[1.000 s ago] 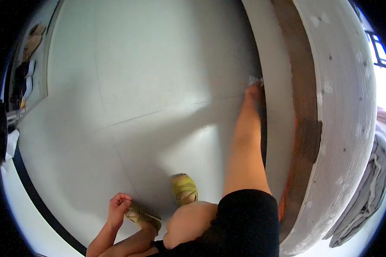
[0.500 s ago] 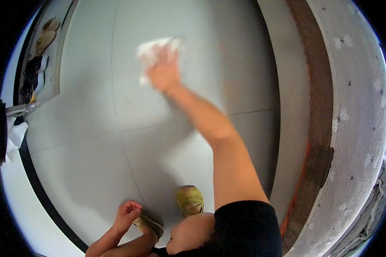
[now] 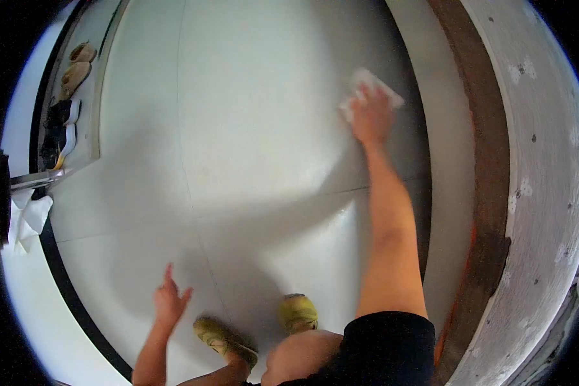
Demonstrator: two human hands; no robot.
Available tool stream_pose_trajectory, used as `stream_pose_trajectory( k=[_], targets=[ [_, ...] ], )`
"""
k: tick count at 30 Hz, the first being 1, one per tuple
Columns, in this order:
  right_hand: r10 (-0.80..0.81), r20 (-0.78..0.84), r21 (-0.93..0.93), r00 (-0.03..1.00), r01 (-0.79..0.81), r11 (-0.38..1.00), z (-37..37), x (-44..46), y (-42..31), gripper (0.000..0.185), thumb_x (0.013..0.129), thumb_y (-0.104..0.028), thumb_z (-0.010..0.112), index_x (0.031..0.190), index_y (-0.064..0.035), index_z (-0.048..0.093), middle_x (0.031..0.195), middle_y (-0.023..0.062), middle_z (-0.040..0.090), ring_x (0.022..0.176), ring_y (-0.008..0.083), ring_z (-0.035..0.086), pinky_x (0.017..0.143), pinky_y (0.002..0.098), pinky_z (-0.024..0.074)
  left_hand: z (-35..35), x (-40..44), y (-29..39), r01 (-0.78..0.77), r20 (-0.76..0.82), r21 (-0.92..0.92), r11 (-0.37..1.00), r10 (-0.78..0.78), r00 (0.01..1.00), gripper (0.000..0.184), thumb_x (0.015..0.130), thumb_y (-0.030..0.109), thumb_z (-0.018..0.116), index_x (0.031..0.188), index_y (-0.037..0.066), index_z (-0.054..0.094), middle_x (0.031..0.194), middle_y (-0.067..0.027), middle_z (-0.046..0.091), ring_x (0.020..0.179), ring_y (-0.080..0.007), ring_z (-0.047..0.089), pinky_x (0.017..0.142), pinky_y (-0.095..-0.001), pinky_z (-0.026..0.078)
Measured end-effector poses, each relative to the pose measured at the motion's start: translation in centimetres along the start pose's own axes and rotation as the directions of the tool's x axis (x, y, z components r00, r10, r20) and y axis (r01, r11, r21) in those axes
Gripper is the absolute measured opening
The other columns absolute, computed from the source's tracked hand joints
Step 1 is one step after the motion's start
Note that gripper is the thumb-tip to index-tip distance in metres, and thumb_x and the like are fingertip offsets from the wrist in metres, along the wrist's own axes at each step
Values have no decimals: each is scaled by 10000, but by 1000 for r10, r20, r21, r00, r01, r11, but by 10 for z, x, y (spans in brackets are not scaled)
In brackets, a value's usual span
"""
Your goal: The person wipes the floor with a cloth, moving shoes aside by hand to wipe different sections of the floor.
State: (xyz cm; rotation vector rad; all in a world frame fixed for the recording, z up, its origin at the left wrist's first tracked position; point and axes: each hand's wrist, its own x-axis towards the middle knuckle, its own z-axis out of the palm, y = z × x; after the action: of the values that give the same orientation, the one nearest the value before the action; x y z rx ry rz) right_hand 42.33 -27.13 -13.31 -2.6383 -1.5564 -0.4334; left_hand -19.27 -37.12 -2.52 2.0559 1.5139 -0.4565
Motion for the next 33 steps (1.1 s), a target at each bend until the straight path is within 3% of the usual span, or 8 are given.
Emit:
stream_pose_trajectory(
  k=[4, 7, 13, 15, 17, 24, 30, 33],
  targets=[
    [459, 126, 38, 880, -466, 884, 17, -1, 98, 546, 985, -435, 277, 1470, -184, 274, 1528, 138, 212, 1410, 297, 201, 1123, 517, 175, -63, 94, 8, 88, -63, 129, 988, -81, 995, 1085, 653, 278, 837, 1451, 22, 150, 694, -137, 621, 635, -338, 607, 587, -416, 487],
    [714, 458, 87, 530, -826, 557, -17, 29, 82, 626, 980, -476, 244, 1455, -70, 285, 1503, 176, 265, 1378, 328, 272, 1132, 478, 177, -69, 157, 11, 71, -6, 147, 987, -71, 997, 1180, 611, 303, 859, 1469, 25, 98, 732, -147, 637, 684, -328, 624, 616, -404, 489],
    [773, 205, 329, 601, -786, 524, 55, 83, 110, 629, 989, -437, 232, 1416, 17, 317, 1464, 195, 336, 1352, 330, 335, 1117, 408, 249, -84, 176, 64, 83, 134, 368, 926, -141, 981, 1236, 606, 349, 853, 1474, 11, 41, 754, -144, 646, 685, -296, 633, 598, -355, 482],
    [599, 467, 238, 650, -745, 623, 29, 115, 85, 687, 969, -521, 203, 1429, -26, 326, 1477, 181, 321, 1357, 339, 315, 1125, 430, 214, -81, 179, 66, 95, 163, 432, 897, -181, 970, 1249, 600, 375, 850, 1467, -12, 38, 730, -132, 642, 651, -269, 628, 576, -337, 474],
    [666, 253, 143, 702, -708, 692, 13, 139, 32, 641, 979, -495, 215, 1456, -71, 282, 1508, 136, 275, 1390, 319, 251, 1134, 490, 163, -81, 184, 70, 97, 187, 487, 868, -211, 959, 1260, 595, 398, 846, 1461, -32, 37, 704, -121, 636, 617, -244, 621, 555, -320, 465],
    [36, 40, 137, 999, -42, 990, 53, 201, -151, 504, 943, -425, 304, 1439, -334, 320, 1531, 50, 244, 1407, 350, 187, 1097, 647, 61, -87, 186, 81, 101, 204, 517, 850, -238, 950, 1265, 584, 429, 844, 1455, -46, 60, 656, -98, 622, 571, -211, 611, 539, -276, 461],
    [-664, 30, 419, 747, 594, 687, -21, 82, -321, 513, 943, -449, 326, 1440, -325, 319, 1545, 91, 186, 1416, 355, 145, 1103, 607, 96, -90, 185, 86, 114, 213, 510, 853, -254, 944, 1222, 616, 382, 834, 1454, -41, 53, 717, -104, 646, 636, -229, 639, 572, -292, 490],
    [-800, -43, 571, 598, 672, 471, -67, -22, -333, 531, 910, -485, 414, 1414, -325, 369, 1537, 77, 210, 1422, 333, 122, 1118, 575, 86, -83, 186, 75, 139, 208, 462, 876, -259, 943, 1243, 591, 373, 842, 1463, -10, 43, 814, -130, 665, 731, -283, 651, 633, -348, 502]
  ],
)
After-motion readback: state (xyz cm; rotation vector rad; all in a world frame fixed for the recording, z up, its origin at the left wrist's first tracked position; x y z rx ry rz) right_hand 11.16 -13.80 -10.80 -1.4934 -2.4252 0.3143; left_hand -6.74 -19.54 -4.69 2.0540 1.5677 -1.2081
